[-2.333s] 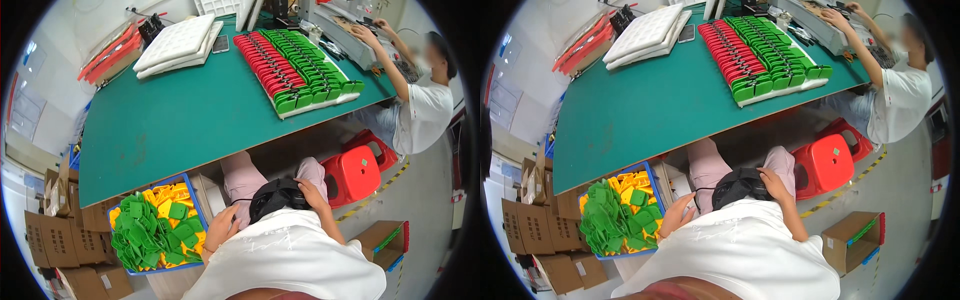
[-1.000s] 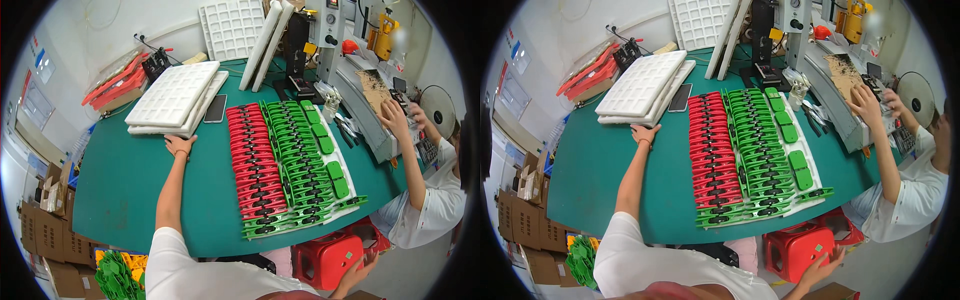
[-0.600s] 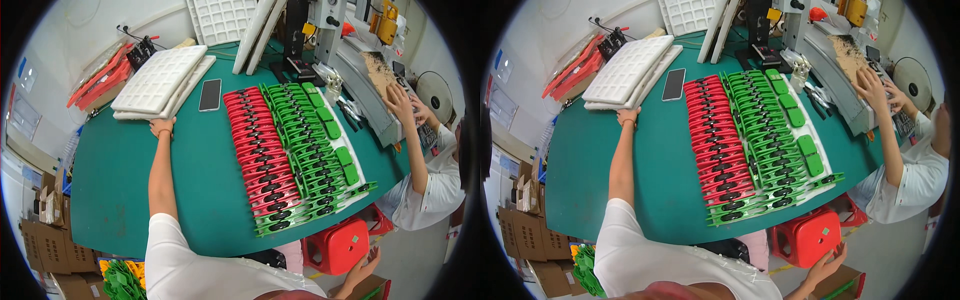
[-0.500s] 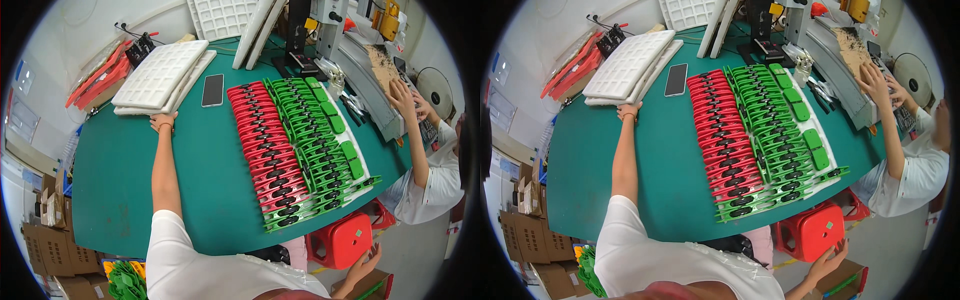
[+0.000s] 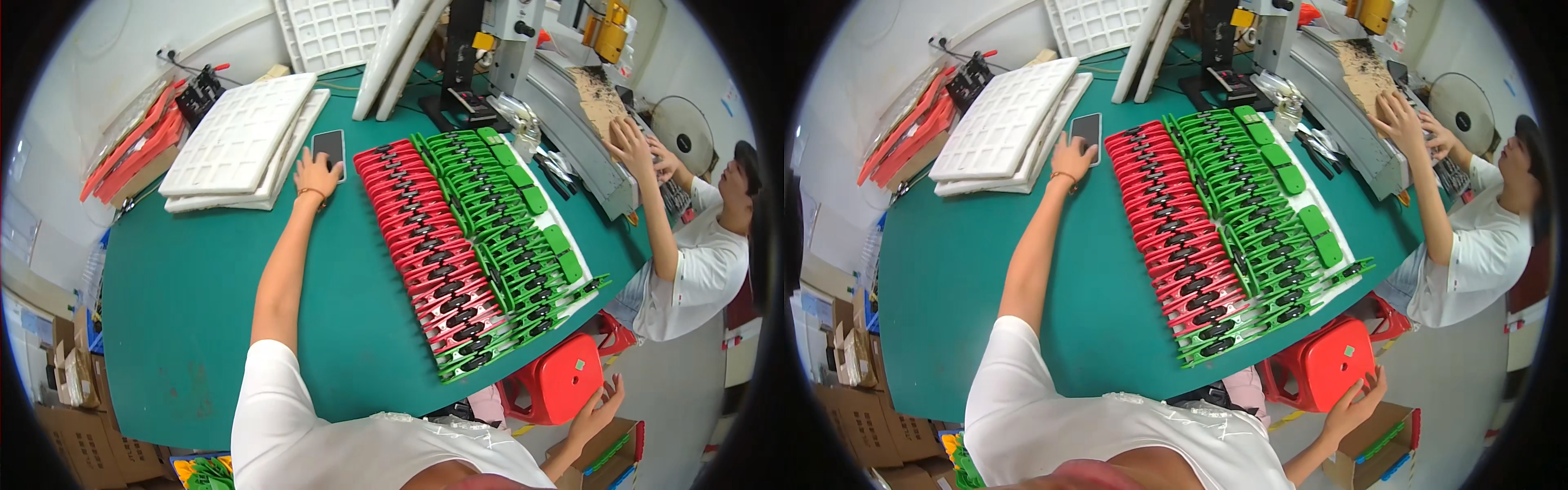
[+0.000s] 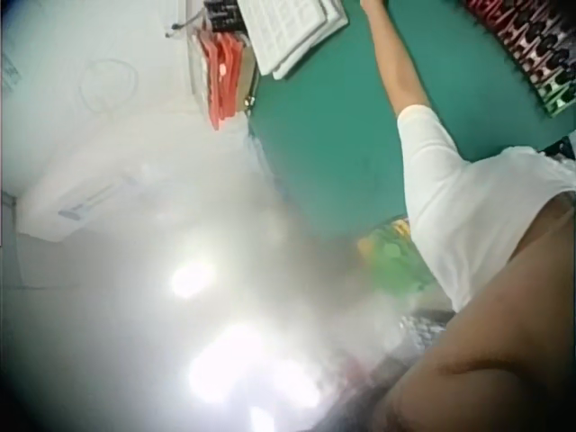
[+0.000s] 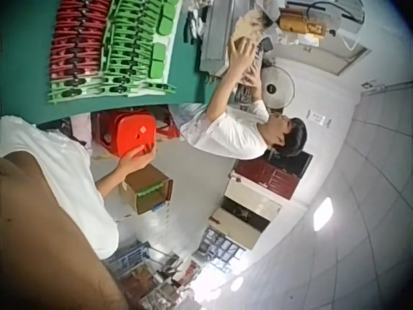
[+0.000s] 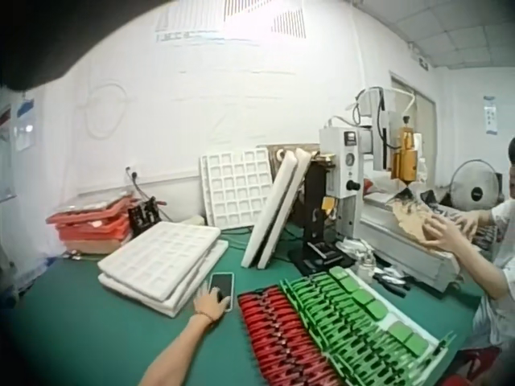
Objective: Assemble plastic covers onto electronic components and organize them into a tray.
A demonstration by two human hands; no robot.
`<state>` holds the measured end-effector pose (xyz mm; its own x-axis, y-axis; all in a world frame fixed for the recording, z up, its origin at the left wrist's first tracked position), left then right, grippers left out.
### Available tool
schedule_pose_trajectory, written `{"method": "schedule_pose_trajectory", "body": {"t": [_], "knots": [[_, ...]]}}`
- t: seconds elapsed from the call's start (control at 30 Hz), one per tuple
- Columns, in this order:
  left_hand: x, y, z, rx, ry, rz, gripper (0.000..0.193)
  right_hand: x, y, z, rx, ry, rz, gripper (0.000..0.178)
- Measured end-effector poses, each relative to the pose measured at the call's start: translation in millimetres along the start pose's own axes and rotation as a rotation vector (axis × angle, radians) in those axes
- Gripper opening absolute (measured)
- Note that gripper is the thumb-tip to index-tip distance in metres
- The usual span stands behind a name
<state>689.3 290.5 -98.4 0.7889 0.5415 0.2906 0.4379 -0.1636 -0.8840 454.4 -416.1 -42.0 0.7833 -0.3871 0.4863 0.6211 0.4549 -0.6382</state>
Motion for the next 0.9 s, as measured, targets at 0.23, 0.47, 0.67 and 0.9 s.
{"method": "schedule_pose_trajectory", "body": {"t": [0.23,0.47,0.67,0.9], "knots": [[-77.9,-44.9,-53.2,-0.134,0.304,-0.04,0.062,13.5,19.3,-30.2,0.107,0.081,-0.035,0.043],[-224.3,-113.3,-69.9,-0.205,0.44,0.511,0.077,52.1,119.3,-5.1,0.327,-0.048,0.244,0.078],[-320.1,-137.4,-71.1,-0.244,0.294,0.596,0.081,76.8,176.8,-18.9,0.48,-0.012,0.307,0.093],[-377.8,-100.5,-111.3,-0.384,0.315,0.593,0.086,80.8,177.1,-14.0,0.348,-0.043,0.28,0.092]]}}
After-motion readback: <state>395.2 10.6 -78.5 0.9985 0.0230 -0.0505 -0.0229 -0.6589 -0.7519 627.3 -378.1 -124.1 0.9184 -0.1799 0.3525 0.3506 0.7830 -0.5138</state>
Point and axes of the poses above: each hand's wrist, its own x-axis towards the middle knuckle, its own y-axis out of the palm, z = x × y, the point moved 10 cm from there along x, towards the middle knuckle, and after that the axes turned 4 degrees about -z, right-handed, at the moved point
